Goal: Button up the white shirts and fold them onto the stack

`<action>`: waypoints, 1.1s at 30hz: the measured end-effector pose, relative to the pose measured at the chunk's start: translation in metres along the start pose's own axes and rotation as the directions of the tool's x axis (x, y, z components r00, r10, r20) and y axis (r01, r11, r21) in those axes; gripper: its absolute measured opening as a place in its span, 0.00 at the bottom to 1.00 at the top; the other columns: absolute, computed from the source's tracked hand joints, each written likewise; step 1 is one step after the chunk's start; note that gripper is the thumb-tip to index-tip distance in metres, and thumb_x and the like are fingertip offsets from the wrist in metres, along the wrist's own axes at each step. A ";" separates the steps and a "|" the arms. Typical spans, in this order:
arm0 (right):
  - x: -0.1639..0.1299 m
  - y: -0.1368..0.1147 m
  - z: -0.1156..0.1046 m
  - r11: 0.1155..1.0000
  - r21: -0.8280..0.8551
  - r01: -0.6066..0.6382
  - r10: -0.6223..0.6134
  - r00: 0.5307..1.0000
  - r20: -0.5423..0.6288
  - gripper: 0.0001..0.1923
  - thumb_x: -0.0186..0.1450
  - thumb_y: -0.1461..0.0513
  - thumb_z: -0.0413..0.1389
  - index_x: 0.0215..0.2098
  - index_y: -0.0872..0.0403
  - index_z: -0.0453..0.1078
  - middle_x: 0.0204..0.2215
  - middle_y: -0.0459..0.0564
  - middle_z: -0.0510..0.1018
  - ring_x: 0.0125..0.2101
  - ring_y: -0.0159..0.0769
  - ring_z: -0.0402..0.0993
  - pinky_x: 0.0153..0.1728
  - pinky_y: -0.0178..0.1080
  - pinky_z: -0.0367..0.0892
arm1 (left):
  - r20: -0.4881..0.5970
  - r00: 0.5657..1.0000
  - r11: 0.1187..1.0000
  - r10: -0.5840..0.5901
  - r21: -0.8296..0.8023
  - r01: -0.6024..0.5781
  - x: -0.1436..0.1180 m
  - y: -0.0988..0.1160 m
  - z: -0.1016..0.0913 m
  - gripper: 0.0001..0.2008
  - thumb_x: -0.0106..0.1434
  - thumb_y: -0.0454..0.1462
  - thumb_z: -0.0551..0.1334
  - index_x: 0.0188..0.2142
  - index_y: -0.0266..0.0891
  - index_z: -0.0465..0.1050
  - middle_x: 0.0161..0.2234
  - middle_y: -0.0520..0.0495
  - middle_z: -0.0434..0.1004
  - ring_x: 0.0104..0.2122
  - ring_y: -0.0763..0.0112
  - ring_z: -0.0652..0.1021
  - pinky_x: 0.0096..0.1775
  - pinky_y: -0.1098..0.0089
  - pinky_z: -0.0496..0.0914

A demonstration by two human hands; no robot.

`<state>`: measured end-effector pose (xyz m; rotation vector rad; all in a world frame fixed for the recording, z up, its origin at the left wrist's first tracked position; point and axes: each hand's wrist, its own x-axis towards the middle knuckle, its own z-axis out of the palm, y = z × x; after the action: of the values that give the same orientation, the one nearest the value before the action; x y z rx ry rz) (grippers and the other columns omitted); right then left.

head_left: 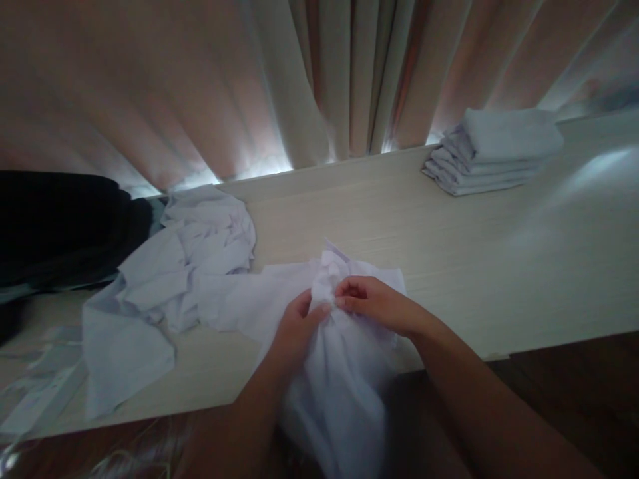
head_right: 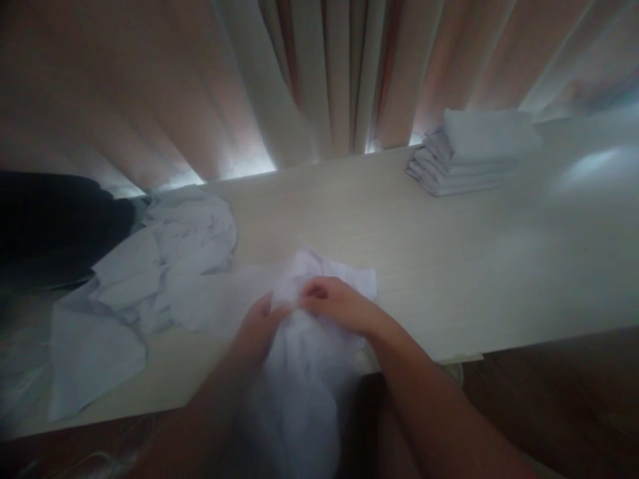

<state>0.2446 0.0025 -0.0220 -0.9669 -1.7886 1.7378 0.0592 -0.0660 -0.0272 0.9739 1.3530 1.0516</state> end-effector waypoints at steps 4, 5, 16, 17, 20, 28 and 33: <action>-0.002 -0.009 -0.001 0.994 -0.107 0.001 0.006 0.998 0.062 0.10 0.65 0.58 0.57 0.29 0.55 0.70 0.25 0.44 0.70 0.27 0.31 0.63 0.28 0.34 0.58 | 0.044 0.997 0.985 -0.063 -0.160 0.069 0.000 -0.002 -0.001 0.26 0.57 0.45 0.68 0.52 0.34 0.74 0.38 0.44 0.82 0.31 0.66 0.78 0.37 0.69 0.71; -0.002 -0.010 -0.001 0.994 -0.108 0.004 0.003 0.998 0.060 0.10 0.64 0.58 0.57 0.29 0.55 0.70 0.25 0.44 0.69 0.27 0.31 0.63 0.28 0.34 0.58 | 0.043 0.997 0.982 -0.067 -0.175 0.073 0.000 -0.003 -0.001 0.25 0.57 0.45 0.68 0.51 0.34 0.74 0.38 0.44 0.82 0.31 0.66 0.78 0.37 0.69 0.71; -0.005 -0.013 -0.001 0.996 -0.094 -0.011 0.016 0.999 0.049 0.10 0.64 0.59 0.55 0.27 0.54 0.67 0.24 0.43 0.65 0.26 0.31 0.60 0.28 0.35 0.55 | -0.009 1.000 0.965 -0.020 -0.261 0.017 -0.002 -0.001 -0.002 0.22 0.54 0.44 0.72 0.45 0.36 0.74 0.38 0.44 0.82 0.32 0.67 0.79 0.35 0.70 0.72; -0.005 -0.013 -0.001 0.996 -0.089 -0.020 0.024 0.999 0.047 0.10 0.64 0.59 0.54 0.26 0.54 0.66 0.24 0.43 0.65 0.26 0.31 0.60 0.28 0.35 0.55 | -0.008 1.000 0.961 -0.011 -0.276 0.009 -0.002 -0.001 -0.001 0.22 0.53 0.44 0.72 0.45 0.36 0.74 0.38 0.44 0.82 0.32 0.67 0.79 0.36 0.70 0.72; -0.004 -0.011 0.000 0.996 -0.081 -0.028 0.032 0.999 0.039 0.10 0.64 0.60 0.53 0.26 0.54 0.65 0.24 0.43 0.65 0.26 0.31 0.60 0.28 0.35 0.54 | -0.009 1.000 0.951 0.008 -0.308 -0.010 -0.003 -0.002 0.000 0.22 0.53 0.42 0.72 0.45 0.38 0.73 0.37 0.46 0.81 0.33 0.67 0.79 0.36 0.70 0.72; -0.003 -0.016 0.007 0.992 -0.124 0.013 -0.011 1.000 0.015 0.10 0.65 0.59 0.52 0.26 0.54 0.64 0.25 0.42 0.64 0.27 0.31 0.58 0.30 0.36 0.54 | -0.025 0.998 0.996 -0.059 0.067 0.060 -0.004 -0.004 -0.007 0.18 0.60 0.49 0.66 0.38 0.35 0.79 0.34 0.45 0.83 0.34 0.64 0.79 0.36 0.69 0.71; -0.003 -0.014 0.005 0.993 -0.116 -0.021 0.023 1.000 0.020 0.12 0.65 0.58 0.51 0.25 0.54 0.63 0.25 0.43 0.64 0.27 0.32 0.59 0.29 0.36 0.55 | 0.021 1.000 0.985 -0.012 0.172 0.009 -0.005 0.002 -0.011 0.18 0.60 0.49 0.65 0.40 0.36 0.81 0.40 0.44 0.84 0.39 0.61 0.80 0.42 0.67 0.72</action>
<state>0.2407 -0.0026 -0.0084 -1.0218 -1.9171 1.6787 0.0483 -0.0708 -0.0238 1.1008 1.4477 0.9248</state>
